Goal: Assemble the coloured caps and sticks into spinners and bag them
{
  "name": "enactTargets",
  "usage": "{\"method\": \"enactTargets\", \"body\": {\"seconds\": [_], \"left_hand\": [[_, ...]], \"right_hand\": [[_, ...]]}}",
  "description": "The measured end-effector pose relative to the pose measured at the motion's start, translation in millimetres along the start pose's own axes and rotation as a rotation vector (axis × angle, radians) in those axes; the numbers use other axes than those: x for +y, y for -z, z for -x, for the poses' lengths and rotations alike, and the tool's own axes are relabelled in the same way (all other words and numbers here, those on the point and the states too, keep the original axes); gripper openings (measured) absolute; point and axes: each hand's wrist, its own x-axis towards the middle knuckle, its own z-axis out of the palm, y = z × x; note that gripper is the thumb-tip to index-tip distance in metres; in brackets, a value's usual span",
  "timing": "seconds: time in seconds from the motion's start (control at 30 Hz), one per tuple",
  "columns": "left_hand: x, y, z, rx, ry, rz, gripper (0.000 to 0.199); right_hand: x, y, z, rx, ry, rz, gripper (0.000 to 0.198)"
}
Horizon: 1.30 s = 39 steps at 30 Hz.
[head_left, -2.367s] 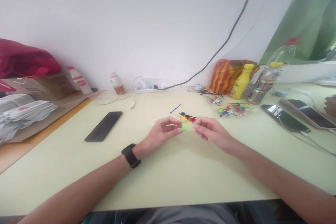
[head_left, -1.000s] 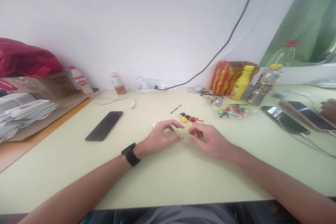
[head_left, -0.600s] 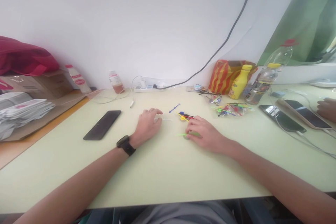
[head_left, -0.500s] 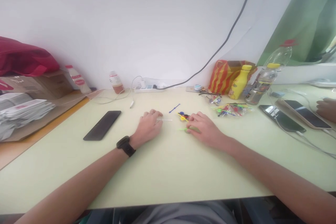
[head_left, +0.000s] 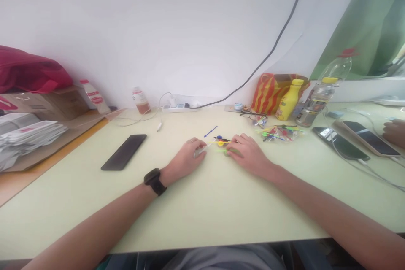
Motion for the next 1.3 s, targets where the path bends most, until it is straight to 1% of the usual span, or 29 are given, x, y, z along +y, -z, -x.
{"method": "enactTargets", "body": {"seconds": [0.1,0.27,0.47,0.6,0.7,0.8,0.93,1.03,1.17,1.23,1.3], "left_hand": [[0.1,3.3,0.4,0.004,-0.009,-0.098,0.019],[4.6,13.4,0.5,-0.035,-0.035,-0.348,0.021],[3.7,17.0,1.3,-0.147,-0.034,-0.475,0.026],[-0.1,19.7,3.2,-0.18,-0.061,-0.545,0.029],[-2.4,26.2,3.8,-0.209,-0.086,-0.564,0.028],[-1.0,35.2,3.5,-0.273,-0.114,-0.538,0.029],[11.3,42.9,3.7,-0.359,-0.086,-0.343,0.029],[24.7,43.0,4.7,-0.359,-0.063,-0.209,0.028],[35.0,41.0,5.4,-0.335,-0.062,-0.123,0.027],[36.0,40.0,5.4,-0.342,-0.06,-0.075,0.027],[35.8,38.3,5.6,-0.345,-0.054,-0.024,0.027]], "right_hand": [[-1.1,1.0,1.7,0.006,0.004,-0.049,0.015],[-1.4,6.5,3.3,0.059,-0.05,-0.159,0.013],[-2.5,10.4,3.9,0.063,-0.095,-0.261,0.009],[-2.6,10.4,4.8,0.053,-0.09,-0.285,0.008],[-3.3,10.7,5.1,0.048,-0.089,-0.298,0.009],[-4.5,11.6,4.6,0.056,-0.083,-0.307,0.008],[-7.8,13.7,4.3,0.077,-0.071,-0.32,0.011],[-11.7,15.1,5.4,0.08,-0.042,-0.318,0.017],[-17.6,15.0,7.3,0.021,0.014,-0.292,0.025],[-20.4,14.6,8.0,-0.017,0.033,-0.29,0.022],[-22.8,14.5,8.6,-0.057,0.048,-0.298,0.013]]}}
